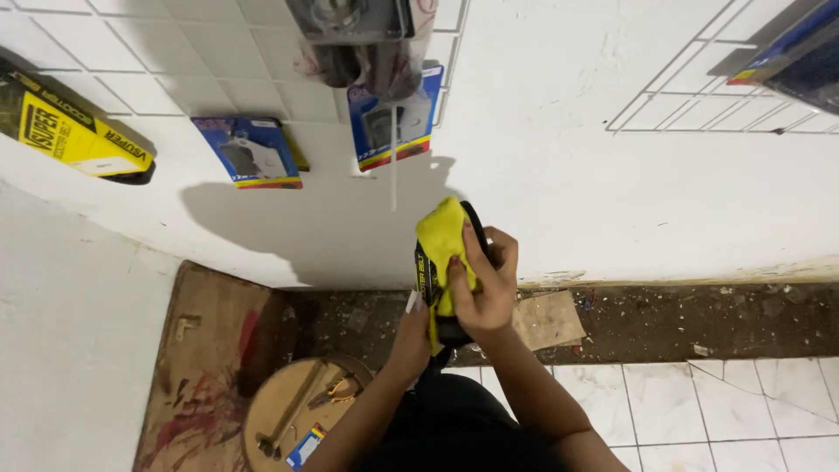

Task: Wipe down a packaged scooter belt with a cleaning cloth.

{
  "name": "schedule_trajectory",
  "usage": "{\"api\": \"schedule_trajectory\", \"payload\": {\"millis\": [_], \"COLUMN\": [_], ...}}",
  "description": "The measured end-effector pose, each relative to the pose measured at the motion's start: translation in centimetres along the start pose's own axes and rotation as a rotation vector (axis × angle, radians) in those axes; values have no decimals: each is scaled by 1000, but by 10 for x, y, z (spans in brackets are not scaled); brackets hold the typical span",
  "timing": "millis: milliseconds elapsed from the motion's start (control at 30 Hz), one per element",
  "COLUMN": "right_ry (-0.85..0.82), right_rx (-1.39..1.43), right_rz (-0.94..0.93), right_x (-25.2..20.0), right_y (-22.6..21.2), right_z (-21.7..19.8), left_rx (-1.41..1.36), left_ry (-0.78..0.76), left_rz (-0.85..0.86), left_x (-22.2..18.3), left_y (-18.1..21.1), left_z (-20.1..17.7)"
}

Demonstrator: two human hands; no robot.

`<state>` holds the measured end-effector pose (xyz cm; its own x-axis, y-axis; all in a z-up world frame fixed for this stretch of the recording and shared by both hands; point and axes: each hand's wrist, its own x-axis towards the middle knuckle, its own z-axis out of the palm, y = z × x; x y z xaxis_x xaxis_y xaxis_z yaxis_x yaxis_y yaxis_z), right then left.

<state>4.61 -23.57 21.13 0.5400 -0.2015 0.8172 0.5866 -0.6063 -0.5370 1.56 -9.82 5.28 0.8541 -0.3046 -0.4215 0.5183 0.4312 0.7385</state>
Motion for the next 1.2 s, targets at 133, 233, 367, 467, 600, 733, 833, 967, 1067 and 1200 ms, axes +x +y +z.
{"api": "schedule_trajectory", "payload": {"millis": [133,233,367,467,600,733,833,967,1067,1200], "right_ry": [-104,-317,-245,-131,-112,-234,-254,-130,-53,-44], "right_rx": [42,50,-65,8,4,-7,-1,-54,-19,-65], "right_rz": [6,72,17,56,21,71,68,25,44,-13], "right_x": [-10,-18,-49,1,8,-30,-47,-11,8,-27], "right_y": [-20,-58,-9,-3,-9,-45,-38,-4,2,-10], "right_z": [-1,-25,-20,-25,-28,-36,-29,-24,-40,-42], "left_rx": [55,-203,392,-17,-66,-184,-134,-179,174,63], "left_ry": [44,16,15,-100,-81,249,266,103,113,194], "left_rz": [87,174,222,58,46,9,18,-5,-143,-21], "left_x": [-3,13,8,-14,-5,-21,-36,-48,-72,-7], "left_y": [32,58,41,21,17,66,74,61,76,22], "left_z": [15,16,1,30,25,37,56,81,96,28]}}
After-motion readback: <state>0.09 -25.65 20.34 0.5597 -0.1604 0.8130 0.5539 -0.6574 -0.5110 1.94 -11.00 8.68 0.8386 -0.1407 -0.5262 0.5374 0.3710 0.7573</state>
